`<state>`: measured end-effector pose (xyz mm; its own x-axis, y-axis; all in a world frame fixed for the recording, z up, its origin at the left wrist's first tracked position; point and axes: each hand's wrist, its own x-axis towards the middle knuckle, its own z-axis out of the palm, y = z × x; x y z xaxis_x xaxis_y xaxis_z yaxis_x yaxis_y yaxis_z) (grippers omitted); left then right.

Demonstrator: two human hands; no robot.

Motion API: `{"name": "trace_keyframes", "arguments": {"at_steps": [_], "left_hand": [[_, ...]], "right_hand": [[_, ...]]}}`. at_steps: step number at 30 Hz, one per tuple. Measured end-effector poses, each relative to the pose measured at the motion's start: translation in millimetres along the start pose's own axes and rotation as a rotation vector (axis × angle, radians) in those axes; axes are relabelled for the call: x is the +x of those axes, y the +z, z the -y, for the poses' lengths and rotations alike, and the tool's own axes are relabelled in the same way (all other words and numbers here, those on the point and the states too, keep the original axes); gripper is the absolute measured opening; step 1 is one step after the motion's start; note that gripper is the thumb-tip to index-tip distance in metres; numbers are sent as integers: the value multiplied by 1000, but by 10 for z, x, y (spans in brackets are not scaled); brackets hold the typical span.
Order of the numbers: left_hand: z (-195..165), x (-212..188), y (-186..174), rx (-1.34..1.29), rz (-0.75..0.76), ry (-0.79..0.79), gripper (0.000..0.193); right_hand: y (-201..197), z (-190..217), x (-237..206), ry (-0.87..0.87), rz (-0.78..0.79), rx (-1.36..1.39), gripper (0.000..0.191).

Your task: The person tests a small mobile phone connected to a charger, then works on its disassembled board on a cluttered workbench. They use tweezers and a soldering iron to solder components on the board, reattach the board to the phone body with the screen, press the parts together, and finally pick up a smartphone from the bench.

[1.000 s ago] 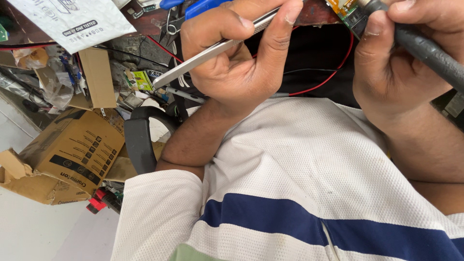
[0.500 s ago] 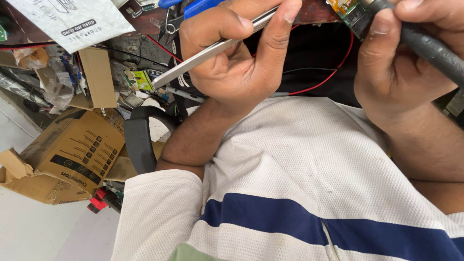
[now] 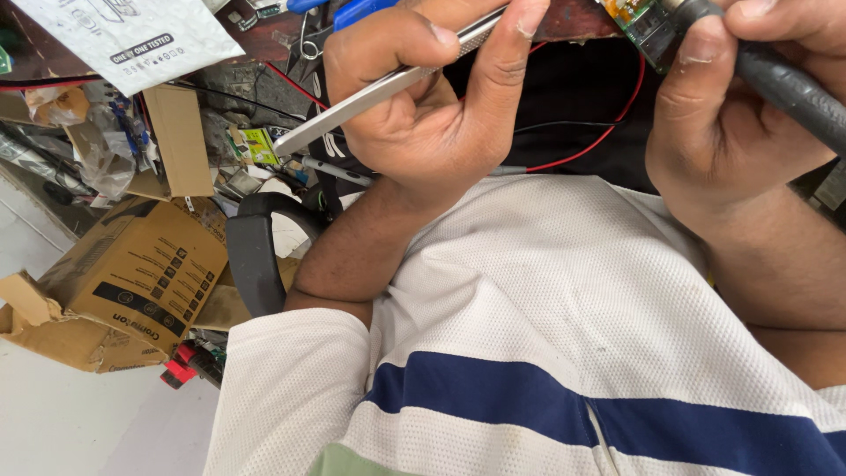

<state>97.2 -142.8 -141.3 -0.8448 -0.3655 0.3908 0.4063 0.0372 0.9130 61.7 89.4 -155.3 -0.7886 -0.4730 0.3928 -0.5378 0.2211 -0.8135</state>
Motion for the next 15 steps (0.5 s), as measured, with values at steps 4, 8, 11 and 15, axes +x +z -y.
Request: {"name": "trace_keyframes", "arguments": {"at_steps": [4, 8, 11, 15], "left_hand": [[31, 1, -4, 2, -6, 20, 39], [-4, -23, 22, 20, -12, 6, 40], [-75, -38, 41, 49, -5, -19, 41], [-145, -71, 96, 29, -35, 3, 46]], "right_hand": [[12, 0, -27, 13, -6, 13, 23], [6, 28, -81, 58, -17, 24, 22], [-25, 74, -133, 142, -35, 51, 22], [-67, 139, -186, 230, -92, 82, 21]]}}
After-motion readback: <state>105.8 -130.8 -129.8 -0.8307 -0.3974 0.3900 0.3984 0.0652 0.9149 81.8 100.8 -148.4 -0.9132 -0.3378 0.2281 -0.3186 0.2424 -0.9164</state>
